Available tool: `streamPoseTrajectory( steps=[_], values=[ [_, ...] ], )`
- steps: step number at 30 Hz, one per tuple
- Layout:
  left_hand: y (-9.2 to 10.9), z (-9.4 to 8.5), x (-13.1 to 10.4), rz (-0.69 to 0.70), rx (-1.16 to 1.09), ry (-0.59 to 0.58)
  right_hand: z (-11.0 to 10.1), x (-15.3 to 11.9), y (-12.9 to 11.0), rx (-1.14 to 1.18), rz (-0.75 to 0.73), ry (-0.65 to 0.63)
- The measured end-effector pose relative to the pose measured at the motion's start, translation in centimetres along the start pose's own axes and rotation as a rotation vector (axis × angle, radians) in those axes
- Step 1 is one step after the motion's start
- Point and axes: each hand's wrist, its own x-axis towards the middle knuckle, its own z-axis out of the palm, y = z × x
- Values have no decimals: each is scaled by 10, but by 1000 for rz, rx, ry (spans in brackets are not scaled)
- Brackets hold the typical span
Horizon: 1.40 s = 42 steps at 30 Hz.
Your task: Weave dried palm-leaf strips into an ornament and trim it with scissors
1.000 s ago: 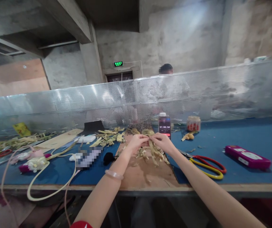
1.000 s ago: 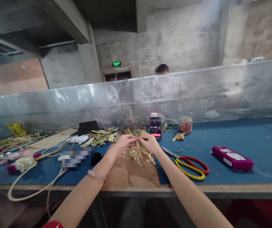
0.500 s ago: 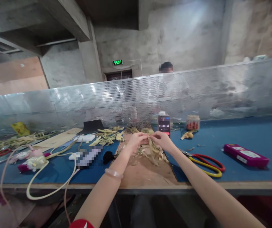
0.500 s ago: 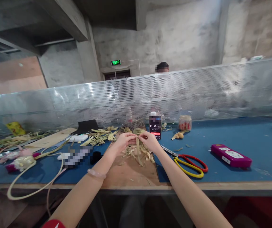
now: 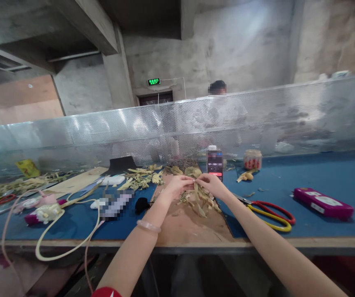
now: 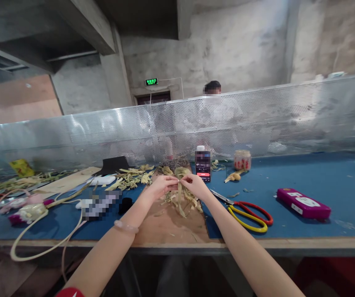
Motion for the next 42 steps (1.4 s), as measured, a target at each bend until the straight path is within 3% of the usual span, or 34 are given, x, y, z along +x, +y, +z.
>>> streamPoseTrajectory(
  steps=[7, 13, 22, 29, 33, 42],
  values=[
    [2, 8, -4, 17, 110, 62, 0, -2, 6, 239, 247, -82],
    [3, 9, -3, 24, 85, 72, 0, 1, 5, 98, 109, -42],
    [-3, 8, -1, 38, 130, 108, 3, 3, 12, -70, 46, -57],
    [-5, 11, 2, 108, 192, 195, -2, 2, 12, 113, 138, -113],
    [-4, 7, 3, 198, 244, 118, -3, 0, 12, 236, 223, -128],
    [-1, -1, 3, 192, 328, 99, 0, 2, 16, 68, 94, -151]
  ],
)
